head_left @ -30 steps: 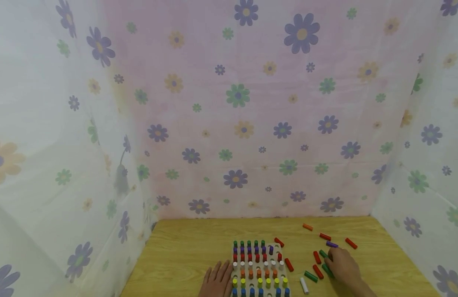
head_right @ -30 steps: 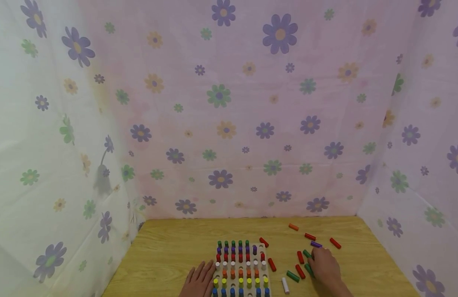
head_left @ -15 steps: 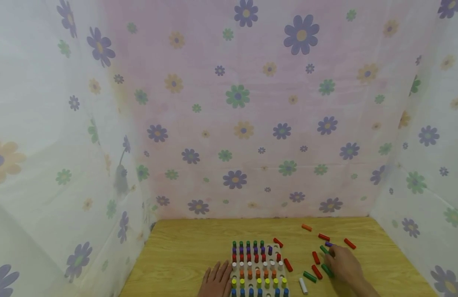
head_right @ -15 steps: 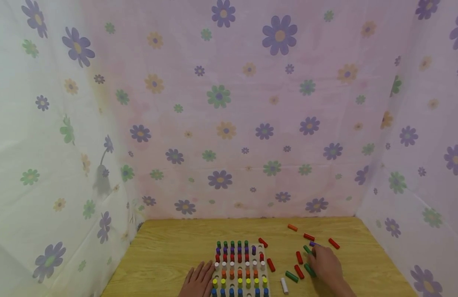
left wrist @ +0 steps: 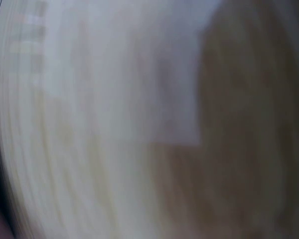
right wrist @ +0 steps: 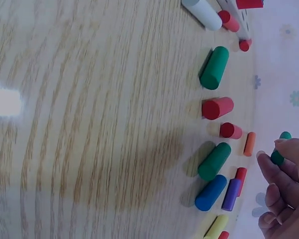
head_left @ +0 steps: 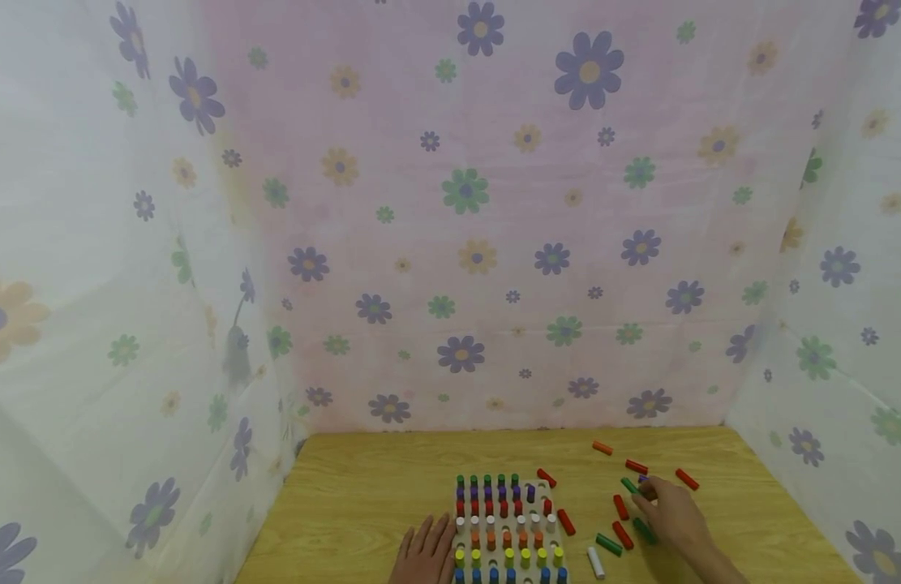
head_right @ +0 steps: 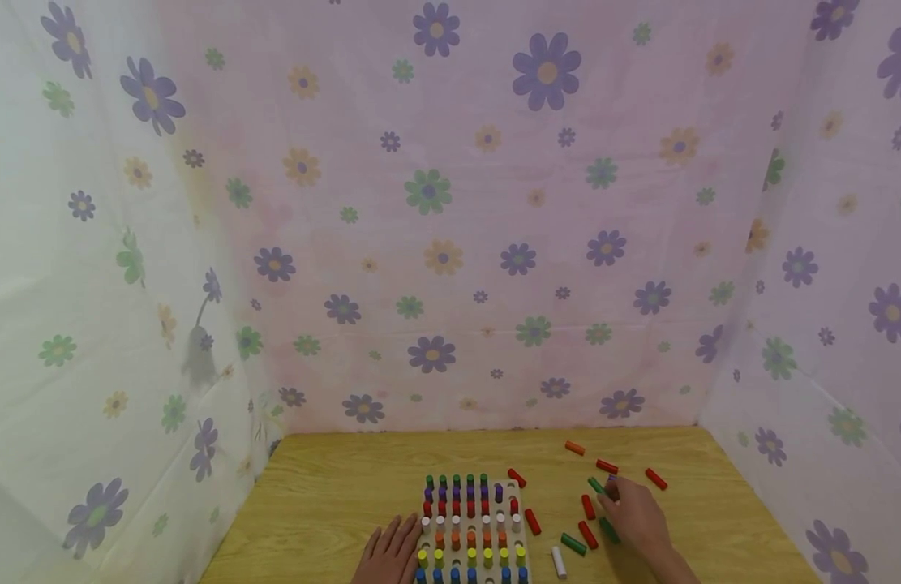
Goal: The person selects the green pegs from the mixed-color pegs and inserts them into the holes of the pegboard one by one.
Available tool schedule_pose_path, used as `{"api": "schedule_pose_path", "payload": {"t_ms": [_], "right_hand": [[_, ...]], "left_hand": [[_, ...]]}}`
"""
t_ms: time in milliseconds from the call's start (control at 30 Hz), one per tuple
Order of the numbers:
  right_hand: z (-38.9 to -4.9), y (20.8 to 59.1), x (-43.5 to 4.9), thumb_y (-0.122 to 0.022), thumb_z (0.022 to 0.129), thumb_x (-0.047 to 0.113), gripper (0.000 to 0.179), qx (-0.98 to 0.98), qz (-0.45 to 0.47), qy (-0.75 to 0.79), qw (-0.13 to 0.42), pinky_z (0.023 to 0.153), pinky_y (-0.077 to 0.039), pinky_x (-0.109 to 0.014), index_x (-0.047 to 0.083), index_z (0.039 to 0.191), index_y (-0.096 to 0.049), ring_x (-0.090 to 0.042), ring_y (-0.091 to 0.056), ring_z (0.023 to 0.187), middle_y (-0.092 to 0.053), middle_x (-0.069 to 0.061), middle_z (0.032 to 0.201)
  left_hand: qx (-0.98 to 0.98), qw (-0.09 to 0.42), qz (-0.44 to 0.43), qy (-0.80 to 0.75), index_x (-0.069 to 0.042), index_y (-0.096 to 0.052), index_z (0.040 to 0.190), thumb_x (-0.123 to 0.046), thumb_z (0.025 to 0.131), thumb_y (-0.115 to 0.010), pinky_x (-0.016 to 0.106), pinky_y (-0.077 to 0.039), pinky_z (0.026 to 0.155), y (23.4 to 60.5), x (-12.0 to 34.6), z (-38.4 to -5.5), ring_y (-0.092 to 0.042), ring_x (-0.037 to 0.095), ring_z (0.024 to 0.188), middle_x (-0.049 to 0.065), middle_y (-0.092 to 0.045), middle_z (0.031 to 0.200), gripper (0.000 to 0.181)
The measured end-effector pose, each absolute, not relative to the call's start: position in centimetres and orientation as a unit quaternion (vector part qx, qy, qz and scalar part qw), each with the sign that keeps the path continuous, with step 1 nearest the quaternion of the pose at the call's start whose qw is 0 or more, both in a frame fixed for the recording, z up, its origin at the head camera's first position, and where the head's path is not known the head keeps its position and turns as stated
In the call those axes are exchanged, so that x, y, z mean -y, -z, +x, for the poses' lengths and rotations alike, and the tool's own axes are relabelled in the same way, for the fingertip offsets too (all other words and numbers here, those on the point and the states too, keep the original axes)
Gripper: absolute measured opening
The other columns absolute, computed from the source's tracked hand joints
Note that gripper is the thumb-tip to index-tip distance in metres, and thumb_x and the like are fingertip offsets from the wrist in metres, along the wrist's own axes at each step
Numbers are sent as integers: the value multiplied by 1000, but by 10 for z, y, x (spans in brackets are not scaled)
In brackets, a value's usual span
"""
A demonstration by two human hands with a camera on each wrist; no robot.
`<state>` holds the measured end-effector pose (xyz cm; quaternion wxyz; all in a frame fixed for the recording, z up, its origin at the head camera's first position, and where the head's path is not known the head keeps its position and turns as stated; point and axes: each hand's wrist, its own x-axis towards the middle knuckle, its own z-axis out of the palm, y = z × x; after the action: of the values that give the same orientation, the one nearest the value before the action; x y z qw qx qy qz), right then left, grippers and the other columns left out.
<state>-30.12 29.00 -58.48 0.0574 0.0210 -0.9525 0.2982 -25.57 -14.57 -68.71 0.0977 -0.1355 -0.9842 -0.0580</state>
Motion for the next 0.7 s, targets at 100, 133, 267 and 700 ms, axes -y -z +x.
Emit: {"api": "schedule_pose_path", "payload": {"t_ms": [100,133,267,700], "right_hand": [[-300,584,-287,-74,93,11,15,948,26,-309,76,69,-62,-43,-2,99,-71,-25,-71,82,-74,-8,92],[-299,584,-285,-74,93,10,13,946,28,-314,81,69,-62,-41,-1,98,-72,-24,-70,82,-74,-7,91],[-299,583,-279,-73,93,8,10,936,28,-339,87,65,-58,-30,0,98,-72,-17,-67,79,-73,-4,89],[-294,576,-252,-73,95,12,14,903,3,-427,55,66,-58,-26,1,103,-73,-14,-66,81,-71,-1,90]], "left_hand": [[984,99,-135,61,-28,-56,149,-53,111,-25,51,-39,117,687,146,-255,-49,27,140,-5,-55,151,55],[984,100,-135,63,-27,-56,148,-53,111,-25,51,-39,117,687,146,-254,-49,28,140,-4,-55,151,55],[983,100,-136,69,-26,-57,148,-53,111,-26,52,-38,117,685,146,-254,-49,28,140,-3,-55,151,55],[984,85,-136,73,-27,-56,149,-54,111,-23,52,-39,117,683,145,-254,-48,28,141,-4,-54,151,57]]}}
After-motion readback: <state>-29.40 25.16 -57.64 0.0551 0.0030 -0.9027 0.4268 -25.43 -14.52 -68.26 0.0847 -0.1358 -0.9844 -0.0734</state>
